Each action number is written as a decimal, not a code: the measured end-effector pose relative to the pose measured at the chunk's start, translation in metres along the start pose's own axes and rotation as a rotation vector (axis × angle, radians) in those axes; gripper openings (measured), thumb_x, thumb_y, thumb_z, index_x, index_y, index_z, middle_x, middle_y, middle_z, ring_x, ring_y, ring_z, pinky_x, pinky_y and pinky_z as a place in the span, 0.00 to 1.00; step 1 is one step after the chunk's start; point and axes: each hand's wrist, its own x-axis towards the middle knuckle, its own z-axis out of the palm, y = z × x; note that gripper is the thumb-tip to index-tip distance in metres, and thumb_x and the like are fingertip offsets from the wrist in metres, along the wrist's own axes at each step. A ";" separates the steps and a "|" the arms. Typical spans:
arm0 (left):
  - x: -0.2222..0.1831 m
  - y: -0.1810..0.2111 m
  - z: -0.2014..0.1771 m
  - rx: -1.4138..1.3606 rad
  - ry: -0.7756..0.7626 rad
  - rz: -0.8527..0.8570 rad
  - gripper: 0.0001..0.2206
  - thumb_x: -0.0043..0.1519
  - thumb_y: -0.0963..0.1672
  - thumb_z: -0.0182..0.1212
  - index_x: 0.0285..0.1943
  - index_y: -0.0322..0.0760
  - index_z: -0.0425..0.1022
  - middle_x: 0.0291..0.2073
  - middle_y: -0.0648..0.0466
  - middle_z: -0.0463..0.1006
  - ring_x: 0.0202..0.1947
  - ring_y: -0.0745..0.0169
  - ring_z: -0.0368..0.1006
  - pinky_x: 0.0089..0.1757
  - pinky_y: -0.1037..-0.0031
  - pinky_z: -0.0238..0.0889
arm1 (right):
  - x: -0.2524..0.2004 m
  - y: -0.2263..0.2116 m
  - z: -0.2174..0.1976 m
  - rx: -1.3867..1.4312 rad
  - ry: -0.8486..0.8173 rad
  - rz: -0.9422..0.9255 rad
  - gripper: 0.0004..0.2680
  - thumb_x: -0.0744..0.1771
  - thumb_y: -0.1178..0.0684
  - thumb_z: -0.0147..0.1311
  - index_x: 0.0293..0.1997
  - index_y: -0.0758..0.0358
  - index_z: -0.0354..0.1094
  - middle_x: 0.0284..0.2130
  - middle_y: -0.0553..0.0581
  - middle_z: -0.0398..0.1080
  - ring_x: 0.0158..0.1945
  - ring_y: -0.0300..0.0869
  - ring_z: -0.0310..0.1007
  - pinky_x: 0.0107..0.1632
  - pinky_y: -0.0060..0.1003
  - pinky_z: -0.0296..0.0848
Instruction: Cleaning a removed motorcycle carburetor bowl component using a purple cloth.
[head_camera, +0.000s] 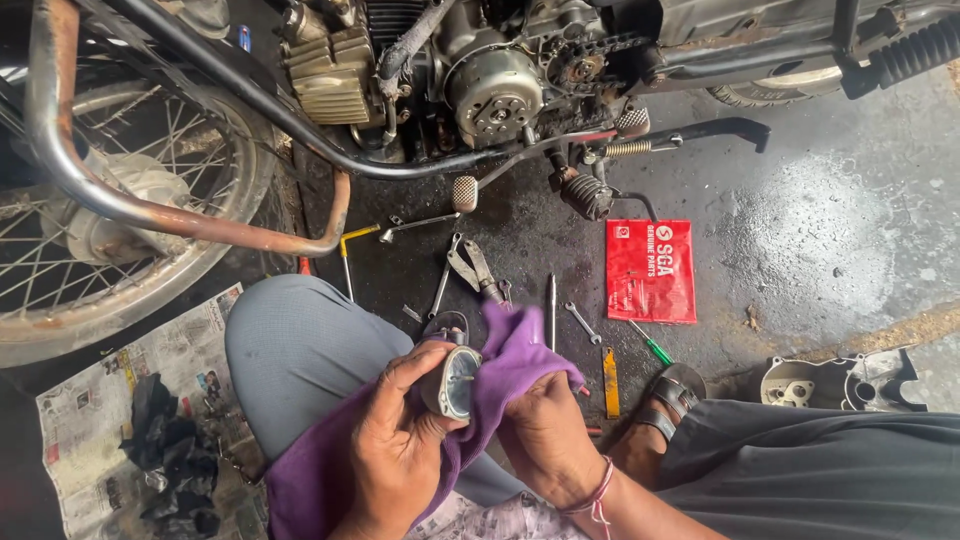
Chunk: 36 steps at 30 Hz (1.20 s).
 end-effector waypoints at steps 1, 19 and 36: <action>-0.002 0.002 -0.001 0.025 -0.025 -0.015 0.23 0.61 0.37 0.66 0.66 0.28 0.68 0.60 0.43 0.76 0.63 0.53 0.73 0.62 0.66 0.67 | -0.001 -0.001 0.003 -0.023 0.005 0.003 0.18 0.62 0.63 0.63 0.55 0.68 0.62 0.47 0.60 0.72 0.50 0.47 0.76 0.54 0.47 0.76; 0.009 0.026 -0.037 -0.491 -0.069 -0.429 0.26 0.64 0.42 0.63 0.71 0.23 0.65 0.59 0.44 0.76 0.59 0.58 0.71 0.62 0.68 0.60 | 0.005 -0.006 0.006 0.181 0.115 0.293 0.13 0.67 0.52 0.53 0.55 0.67 0.67 0.51 0.63 0.74 0.50 0.49 0.77 0.55 0.46 0.77; 0.003 0.034 -0.052 -0.442 0.057 -0.341 0.27 0.63 0.40 0.64 0.71 0.20 0.65 0.58 0.38 0.76 0.60 0.51 0.72 0.62 0.62 0.62 | 0.000 -0.007 -0.009 0.110 0.070 0.215 0.09 0.66 0.56 0.55 0.49 0.65 0.69 0.47 0.60 0.76 0.48 0.44 0.79 0.53 0.44 0.80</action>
